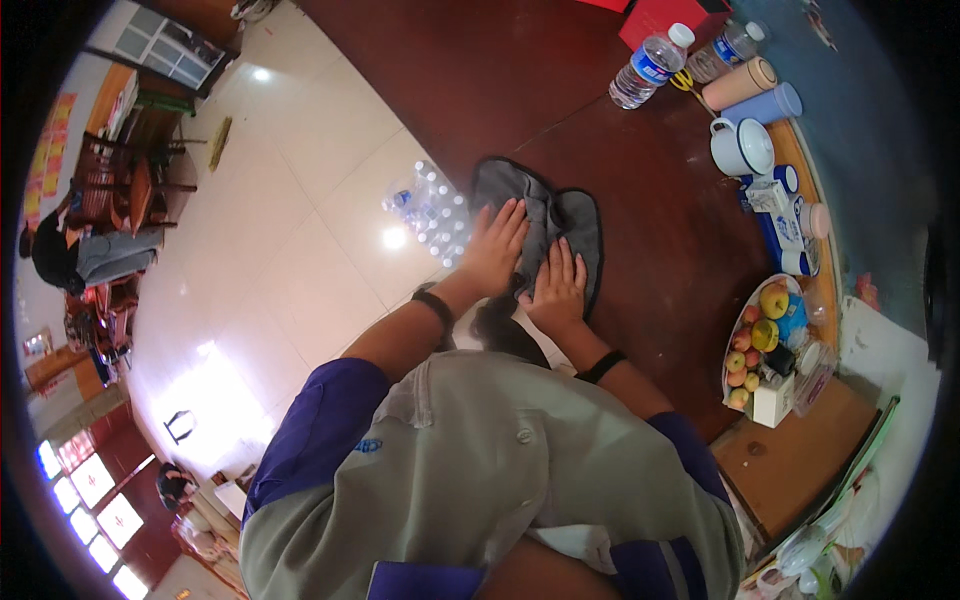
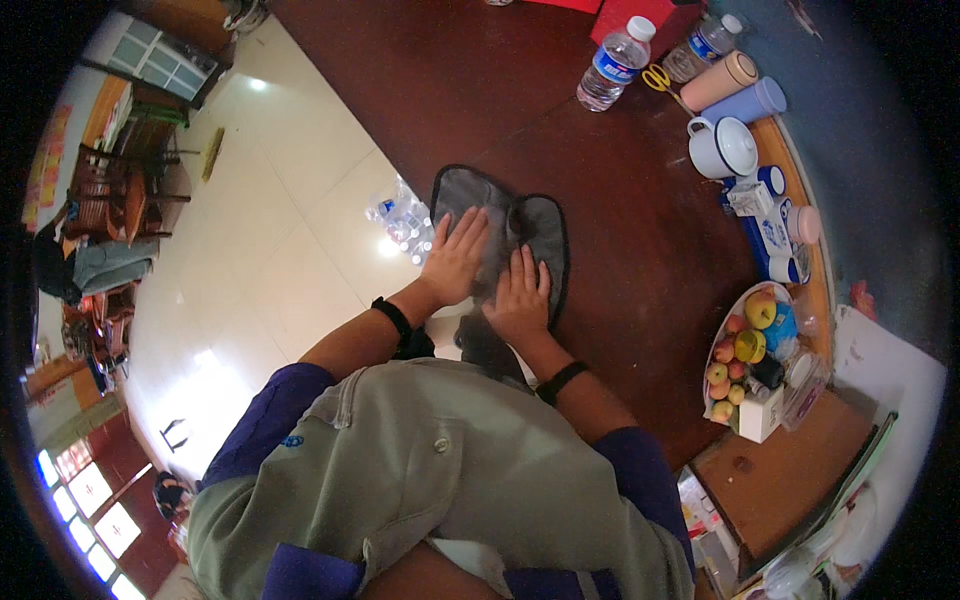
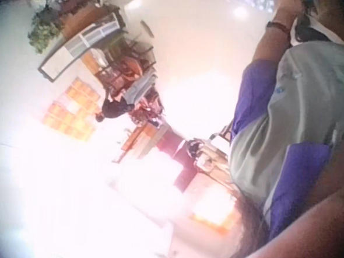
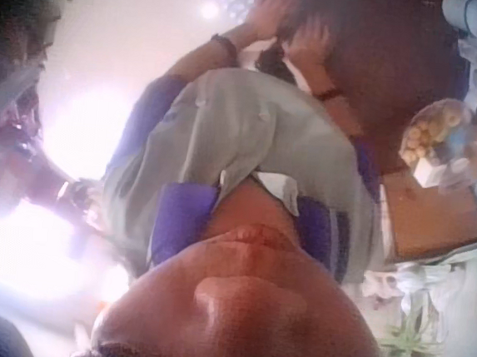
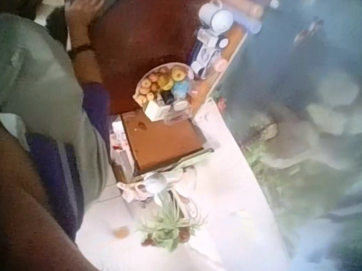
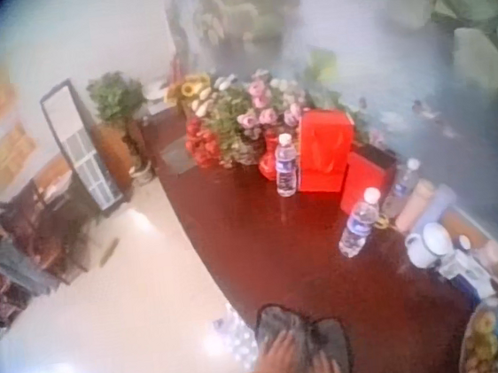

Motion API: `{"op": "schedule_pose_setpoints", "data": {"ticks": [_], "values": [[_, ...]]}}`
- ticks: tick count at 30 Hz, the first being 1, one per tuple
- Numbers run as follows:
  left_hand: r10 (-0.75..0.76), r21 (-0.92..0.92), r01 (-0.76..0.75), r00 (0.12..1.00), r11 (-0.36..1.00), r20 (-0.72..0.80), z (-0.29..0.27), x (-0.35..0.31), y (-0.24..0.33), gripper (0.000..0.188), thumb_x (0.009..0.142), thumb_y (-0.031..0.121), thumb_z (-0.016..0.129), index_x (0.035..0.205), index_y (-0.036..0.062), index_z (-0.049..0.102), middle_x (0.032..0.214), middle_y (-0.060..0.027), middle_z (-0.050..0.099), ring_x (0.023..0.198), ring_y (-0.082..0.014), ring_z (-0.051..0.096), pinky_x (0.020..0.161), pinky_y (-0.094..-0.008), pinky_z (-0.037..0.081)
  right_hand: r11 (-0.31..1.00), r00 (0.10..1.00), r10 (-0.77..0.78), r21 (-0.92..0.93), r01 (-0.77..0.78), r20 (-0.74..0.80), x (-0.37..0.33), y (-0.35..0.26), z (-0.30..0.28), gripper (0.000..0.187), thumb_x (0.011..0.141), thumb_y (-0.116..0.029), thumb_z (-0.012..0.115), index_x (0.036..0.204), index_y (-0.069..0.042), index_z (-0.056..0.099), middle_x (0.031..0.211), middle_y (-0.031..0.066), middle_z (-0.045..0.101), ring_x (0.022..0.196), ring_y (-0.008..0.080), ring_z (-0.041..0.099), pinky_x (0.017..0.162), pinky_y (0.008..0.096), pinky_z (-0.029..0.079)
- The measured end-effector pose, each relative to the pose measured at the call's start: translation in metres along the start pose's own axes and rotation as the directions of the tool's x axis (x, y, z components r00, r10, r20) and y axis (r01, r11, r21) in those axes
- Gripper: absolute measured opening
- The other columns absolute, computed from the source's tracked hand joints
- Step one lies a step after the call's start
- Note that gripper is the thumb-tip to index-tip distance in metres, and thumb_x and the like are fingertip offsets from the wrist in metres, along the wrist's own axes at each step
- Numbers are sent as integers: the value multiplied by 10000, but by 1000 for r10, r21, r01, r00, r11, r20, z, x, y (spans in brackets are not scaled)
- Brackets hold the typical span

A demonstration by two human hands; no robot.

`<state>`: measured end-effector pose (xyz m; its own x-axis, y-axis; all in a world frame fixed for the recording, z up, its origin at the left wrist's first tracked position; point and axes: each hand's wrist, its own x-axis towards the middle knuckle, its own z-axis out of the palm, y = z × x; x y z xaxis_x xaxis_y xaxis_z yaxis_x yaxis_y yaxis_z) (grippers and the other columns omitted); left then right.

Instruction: The person wipes a pink cloth across a vase with flowers, a small container, and the surface of a long dark table.

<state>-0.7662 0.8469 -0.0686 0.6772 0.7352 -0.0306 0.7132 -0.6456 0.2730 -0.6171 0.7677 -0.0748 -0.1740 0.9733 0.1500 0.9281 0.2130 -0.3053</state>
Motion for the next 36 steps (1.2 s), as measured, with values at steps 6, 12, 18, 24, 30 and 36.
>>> {"op": "schedule_pose_setpoints", "data": {"ticks": [6, 12, 18, 24, 30, 36], "values": [[54, -21, -55, 998, 998, -41, -16, 12, -41, 557, 764, 172, 551, 1277, -15, 435, 1421, -147, 319, 1349, -275, 230, 1075, -495, 182, 999, 994, -48, 2, 48, -99, 36, -13, 21, 638, 555, -222, 694, 1058, 115, 494, 1297, 282, 389, 1269, 384, 339, 1016, 567, 230], [82, -96, -93, 990, 991, -116, -24, 35, -83, 512, 792, 177, 510, 1268, -2, 451, 1416, -129, 339, 1335, -262, 269, 1066, -501, 190, 992, 986, 129, -29, -126, 101, 81, -34, 22, 743, 606, -304, 732, 1142, 133, 460, 1363, 269, 309, 1339, 357, 204, 1074, 515, 134], [126, -41, -126, 992, 991, -24, -46, 58, -149, 540, 796, 201, 511, 1303, 39, 418, 1451, -105, 283, 1354, -244, 227, 1082, -491, 148, 956, 949, 294, -44, -291, 112, 141, -72, 41, 747, 666, -304, 701, 1201, 134, 420, 1421, 244, 226, 1365, 347, 133, 1079, 515, 102], [-7, 55, 5, 1000, 998, 26, -73, 81, -252, 601, 818, 239, 539, 1360, 67, 347, 1493, -89, 192, 1385, -239, 150, 1096, -491, 92, 932, 921, 363, -64, -357, 140, 242, -114, 68, 628, 740, -252, 628, 1273, 20, 436, 1450, 199, 221, 1374, 325, 131, 1084, 501, 106], [-145, 170, 157, 986, 973, -81, -86, 98, -327, 666, 829, 320, 538, 1389, 64, 285, 1497, -104, 160, 1387, -250, 127, 1083, -531, 111, 981, 983, 183, 65, -183, 2, 300, -114, 77, 607, 769, -327, 626, 1294, -82, 446, 1436, 181, 250, 1330, 323, 231, 1068, 498, 155], [14, 110, -31, 989, 993, 149, -83, 112, -250, 643, 810, 311, 535, 1352, 25, 338, 1461, -114, 252, 1372, -271, 168, 1060, -553, 154, 827, 825, 558, -23, -562, -92, 256, -79, 67, 730, 744, -255, 640, 1387, -138, 315, 1447, 208, 201, 1338, 371, 192, 1061, 535, 156]]}}
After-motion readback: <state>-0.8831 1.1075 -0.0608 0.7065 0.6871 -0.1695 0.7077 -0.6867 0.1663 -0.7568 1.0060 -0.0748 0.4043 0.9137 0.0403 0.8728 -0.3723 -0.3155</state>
